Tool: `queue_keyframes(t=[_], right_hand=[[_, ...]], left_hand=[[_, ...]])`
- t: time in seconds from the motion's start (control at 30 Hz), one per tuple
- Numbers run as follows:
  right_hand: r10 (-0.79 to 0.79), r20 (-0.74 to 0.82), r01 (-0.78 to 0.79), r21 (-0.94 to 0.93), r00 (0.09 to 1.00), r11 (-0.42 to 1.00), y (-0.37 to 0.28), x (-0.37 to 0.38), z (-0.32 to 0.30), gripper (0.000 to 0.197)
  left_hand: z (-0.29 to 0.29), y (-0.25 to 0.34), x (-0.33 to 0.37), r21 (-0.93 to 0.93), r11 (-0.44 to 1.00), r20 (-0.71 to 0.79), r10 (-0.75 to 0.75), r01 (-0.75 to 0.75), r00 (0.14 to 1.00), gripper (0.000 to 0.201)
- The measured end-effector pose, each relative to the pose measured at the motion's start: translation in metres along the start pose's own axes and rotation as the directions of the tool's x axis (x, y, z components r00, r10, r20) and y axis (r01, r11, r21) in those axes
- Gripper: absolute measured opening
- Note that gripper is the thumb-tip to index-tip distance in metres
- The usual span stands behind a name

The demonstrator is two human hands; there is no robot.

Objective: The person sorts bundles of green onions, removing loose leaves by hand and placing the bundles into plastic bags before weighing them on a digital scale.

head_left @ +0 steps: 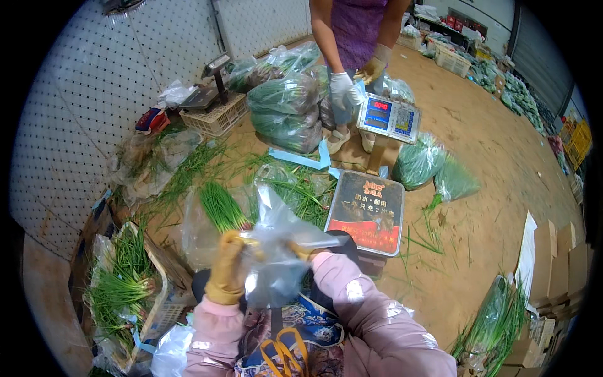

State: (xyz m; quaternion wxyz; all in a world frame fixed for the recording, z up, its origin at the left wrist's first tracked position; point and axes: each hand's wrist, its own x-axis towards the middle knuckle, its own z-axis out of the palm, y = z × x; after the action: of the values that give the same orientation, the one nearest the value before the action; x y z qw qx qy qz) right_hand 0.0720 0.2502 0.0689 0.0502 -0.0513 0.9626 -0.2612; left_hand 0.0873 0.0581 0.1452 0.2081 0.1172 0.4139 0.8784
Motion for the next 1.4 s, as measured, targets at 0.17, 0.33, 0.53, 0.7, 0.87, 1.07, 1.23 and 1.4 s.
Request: queue_keyframes(t=[0.17,0.33,0.53,0.7,0.87,1.07,1.23,1.4], right_hand=[[0.033,-0.084,0.063,0.904,0.996,0.424,0.061,0.025,-0.019,0.027],[-0.007,-0.603,0.240,0.306,0.797,0.921,0.083,0.021,-0.029,0.028],[0.541,-0.550,0.081,0.745,0.637,0.662,0.172,0.004,-0.109,0.024],[0.124,-0.803,0.108,0.229,0.583,0.967,0.036,0.001,-0.135,0.032],[-0.114,-0.611,-0.103,-0.308,0.784,0.946,0.097,-0.007,-0.128,0.036],[0.441,-0.629,-0.606,-0.060,0.640,0.793,0.235,-0.118,-0.123,0.043],[0.424,-0.744,-0.514,0.126,0.517,0.848,0.204,-0.149,-0.111,0.046],[0.604,-0.463,-0.607,0.163,0.649,0.778,0.224,-0.145,-0.035,0.063]], left_hand=[[0.004,0.028,-0.008,0.912,0.333,0.211,0.113,-0.237,0.971,0.044],[-0.106,0.045,0.033,0.998,0.070,-0.023,0.400,-0.006,0.916,0.018],[-0.175,0.081,0.054,0.953,0.272,-0.252,0.483,0.130,0.839,0.043],[0.010,-0.003,0.095,0.907,-0.341,0.365,0.349,-0.246,0.863,0.095],[-0.017,-0.030,0.204,0.964,-0.257,0.138,0.261,-0.069,0.955,0.040],[-0.016,-0.055,0.243,0.967,-0.089,0.253,0.492,-0.240,0.833,0.032],[-0.004,-0.102,0.266,0.953,-0.134,0.302,0.376,-0.271,0.876,0.042],[-0.061,-0.135,0.255,0.963,-0.003,0.270,-0.008,-0.271,0.963,0.069]])
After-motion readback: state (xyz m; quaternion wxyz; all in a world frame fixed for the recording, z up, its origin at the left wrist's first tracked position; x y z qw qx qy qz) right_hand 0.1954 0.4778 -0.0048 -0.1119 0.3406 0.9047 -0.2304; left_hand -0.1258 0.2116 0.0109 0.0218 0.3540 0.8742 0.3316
